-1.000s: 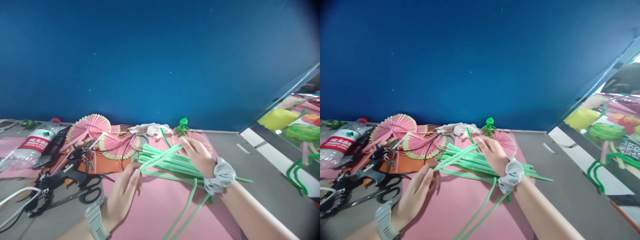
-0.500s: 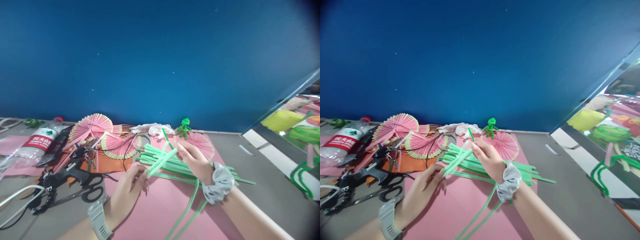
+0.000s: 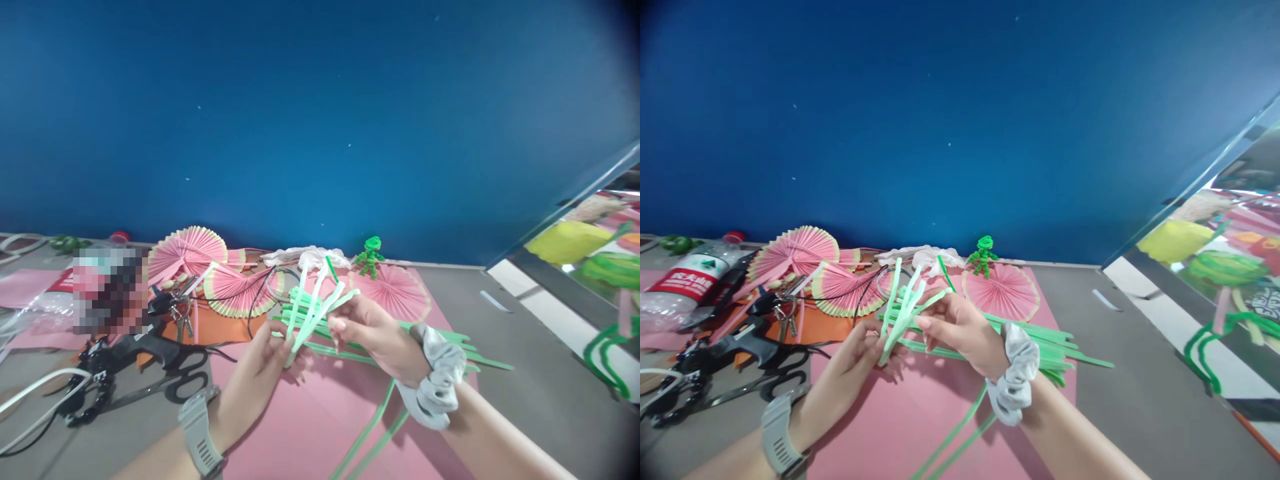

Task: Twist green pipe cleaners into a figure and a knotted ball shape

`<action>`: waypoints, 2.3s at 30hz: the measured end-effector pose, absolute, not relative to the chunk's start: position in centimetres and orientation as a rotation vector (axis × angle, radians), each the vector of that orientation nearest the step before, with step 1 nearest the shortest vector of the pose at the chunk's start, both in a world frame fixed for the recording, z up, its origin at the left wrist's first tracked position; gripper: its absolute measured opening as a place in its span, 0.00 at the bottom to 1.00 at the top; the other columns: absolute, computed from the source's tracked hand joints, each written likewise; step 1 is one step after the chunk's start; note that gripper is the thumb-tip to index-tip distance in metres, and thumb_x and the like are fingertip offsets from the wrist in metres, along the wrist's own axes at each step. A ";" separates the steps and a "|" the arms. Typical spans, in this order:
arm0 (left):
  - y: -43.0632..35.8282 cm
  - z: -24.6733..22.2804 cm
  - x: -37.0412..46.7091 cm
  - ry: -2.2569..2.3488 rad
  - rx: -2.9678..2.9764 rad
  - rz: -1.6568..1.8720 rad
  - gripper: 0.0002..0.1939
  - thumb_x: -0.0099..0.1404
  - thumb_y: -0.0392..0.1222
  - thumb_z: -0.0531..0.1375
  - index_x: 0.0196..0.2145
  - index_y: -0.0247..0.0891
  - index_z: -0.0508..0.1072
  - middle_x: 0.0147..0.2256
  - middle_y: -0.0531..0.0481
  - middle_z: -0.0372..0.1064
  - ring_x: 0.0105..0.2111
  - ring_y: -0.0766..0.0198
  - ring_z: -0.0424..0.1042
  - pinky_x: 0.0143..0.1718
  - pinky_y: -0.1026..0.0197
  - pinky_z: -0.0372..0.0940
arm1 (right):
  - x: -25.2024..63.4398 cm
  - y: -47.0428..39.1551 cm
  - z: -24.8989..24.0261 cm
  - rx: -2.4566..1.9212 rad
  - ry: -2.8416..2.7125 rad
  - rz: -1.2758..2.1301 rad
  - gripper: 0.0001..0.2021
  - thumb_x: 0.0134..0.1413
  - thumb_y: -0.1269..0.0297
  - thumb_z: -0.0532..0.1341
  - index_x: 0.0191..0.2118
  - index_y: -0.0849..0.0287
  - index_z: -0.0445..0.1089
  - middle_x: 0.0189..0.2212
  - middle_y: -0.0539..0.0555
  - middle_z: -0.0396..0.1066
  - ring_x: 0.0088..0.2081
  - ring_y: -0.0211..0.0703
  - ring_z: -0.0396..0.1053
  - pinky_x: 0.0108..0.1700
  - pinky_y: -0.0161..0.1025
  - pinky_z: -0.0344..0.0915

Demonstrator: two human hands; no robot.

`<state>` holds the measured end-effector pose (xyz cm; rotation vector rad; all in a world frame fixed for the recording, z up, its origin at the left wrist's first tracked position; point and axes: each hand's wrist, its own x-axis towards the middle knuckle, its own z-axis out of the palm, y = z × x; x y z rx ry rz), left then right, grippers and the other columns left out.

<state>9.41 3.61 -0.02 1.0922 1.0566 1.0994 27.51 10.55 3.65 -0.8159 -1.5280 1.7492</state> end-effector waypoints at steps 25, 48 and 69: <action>4.4 0.3 9.0 0.874 0.895 1.004 0.05 0.64 0.41 0.54 0.34 0.36 0.62 0.26 0.53 0.66 0.24 0.67 0.69 0.28 0.59 0.68 | 25.4 8.4 1.0 -0.848 -1.580 1.672 0.10 0.54 0.57 0.58 0.37 0.57 0.60 0.26 0.48 0.61 0.26 0.36 0.62 0.21 0.31 0.59; 4.5 0.0 9.3 1.057 0.920 1.094 0.10 0.62 0.41 0.57 0.39 0.39 0.61 0.24 0.56 0.68 0.23 0.67 0.71 0.27 0.63 0.67 | 24.5 7.5 1.5 -1.059 -1.997 1.052 0.08 0.45 0.77 0.53 0.30 0.58 0.62 0.24 0.46 0.58 0.24 0.34 0.56 0.27 0.32 0.57; 4.2 -0.6 9.1 1.211 1.225 1.020 0.08 0.61 0.37 0.54 0.31 0.35 0.73 0.26 0.49 0.72 0.27 0.62 0.70 0.31 0.62 0.65 | 24.6 7.8 1.3 -1.104 -1.937 1.227 0.02 0.51 0.70 0.55 0.30 0.58 0.60 0.25 0.46 0.62 0.24 0.32 0.62 0.25 0.29 0.60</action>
